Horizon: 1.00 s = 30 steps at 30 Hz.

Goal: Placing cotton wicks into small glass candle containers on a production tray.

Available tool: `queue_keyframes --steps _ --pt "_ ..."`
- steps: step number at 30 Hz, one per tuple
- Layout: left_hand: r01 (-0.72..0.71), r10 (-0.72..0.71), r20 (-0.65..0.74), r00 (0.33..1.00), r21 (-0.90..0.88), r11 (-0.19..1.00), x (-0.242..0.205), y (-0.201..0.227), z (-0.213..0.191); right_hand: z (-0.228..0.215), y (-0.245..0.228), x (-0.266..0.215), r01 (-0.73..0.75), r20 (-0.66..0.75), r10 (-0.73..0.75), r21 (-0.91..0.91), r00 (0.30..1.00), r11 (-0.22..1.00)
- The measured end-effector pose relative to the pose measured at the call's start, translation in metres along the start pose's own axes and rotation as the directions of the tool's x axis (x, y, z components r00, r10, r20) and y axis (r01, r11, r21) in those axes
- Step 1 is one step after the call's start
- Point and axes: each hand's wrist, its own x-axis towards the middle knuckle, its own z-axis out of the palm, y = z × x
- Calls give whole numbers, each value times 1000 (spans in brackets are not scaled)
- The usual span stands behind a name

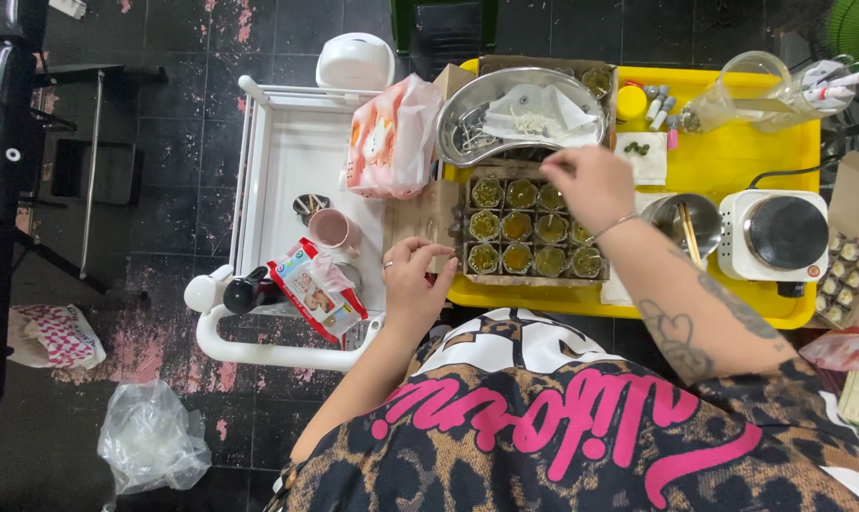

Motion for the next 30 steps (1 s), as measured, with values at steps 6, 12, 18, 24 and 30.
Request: queue_keyframes --steps 6,12,18,24,30 --pt "-9 9 -11 1000 -5 1000 3 -1 4 -1 55 60 207 -142 -243 -229 960 951" --pt "-41 40 -41 998 -16 999 2 -3 4 4 55 89 295 113 -275 -455 955 840" --pt "-16 15 -32 999 -6 1000 6 -2 3 -4 39 94 259 231 -169 -444 958 858" --pt "-21 21 -32 999 -8 1000 13 4 5 -1 39 95 226 217 -137 -464 966 857" --pt "-34 33 -3 999 -42 999 24 8 14 9 49 100 304 77 -297 -357 952 883"
